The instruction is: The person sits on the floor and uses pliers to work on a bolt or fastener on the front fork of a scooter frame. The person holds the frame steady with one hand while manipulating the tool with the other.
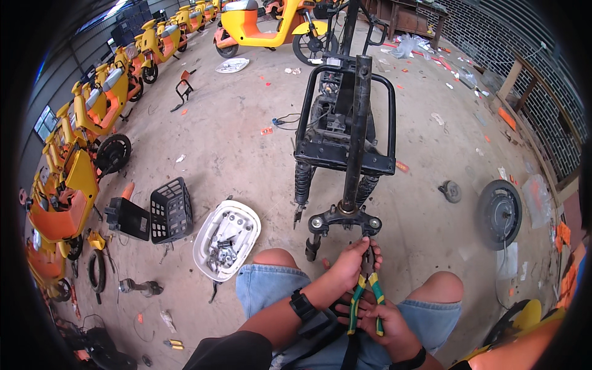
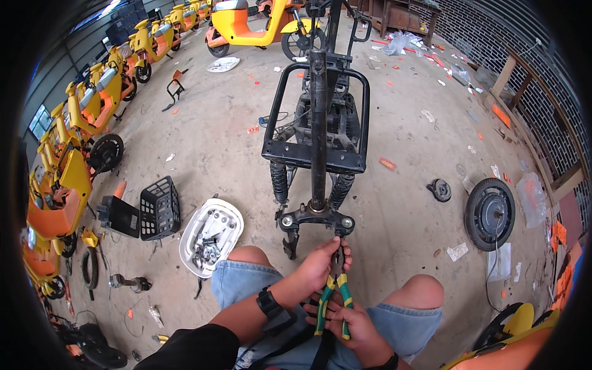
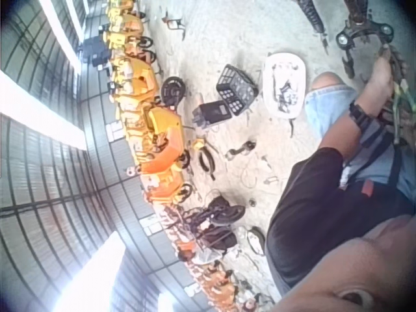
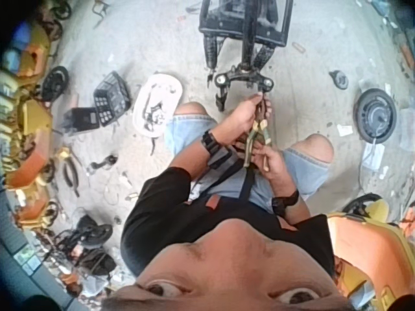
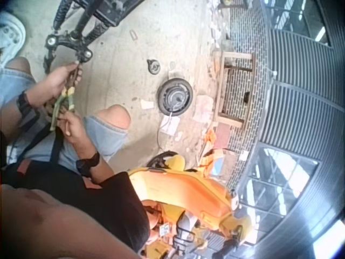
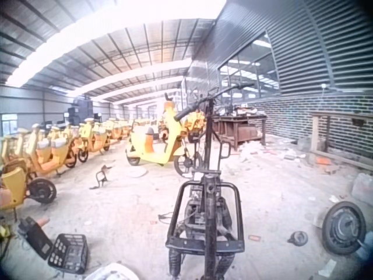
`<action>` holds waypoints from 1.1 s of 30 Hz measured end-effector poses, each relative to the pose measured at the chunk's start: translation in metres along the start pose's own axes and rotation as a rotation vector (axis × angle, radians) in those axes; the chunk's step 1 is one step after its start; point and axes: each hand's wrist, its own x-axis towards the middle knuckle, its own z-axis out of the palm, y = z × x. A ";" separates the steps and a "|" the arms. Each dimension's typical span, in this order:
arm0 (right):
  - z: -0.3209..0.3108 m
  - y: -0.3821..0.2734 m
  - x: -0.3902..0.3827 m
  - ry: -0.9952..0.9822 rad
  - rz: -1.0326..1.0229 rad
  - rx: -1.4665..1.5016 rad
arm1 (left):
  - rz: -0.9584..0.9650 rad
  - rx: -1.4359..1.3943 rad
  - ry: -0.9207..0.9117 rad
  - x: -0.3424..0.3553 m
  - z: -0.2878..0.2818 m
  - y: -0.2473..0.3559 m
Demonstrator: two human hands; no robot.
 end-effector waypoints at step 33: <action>0.005 -0.002 0.001 0.061 -0.009 -0.110 | -0.010 -0.016 0.035 0.000 0.003 0.002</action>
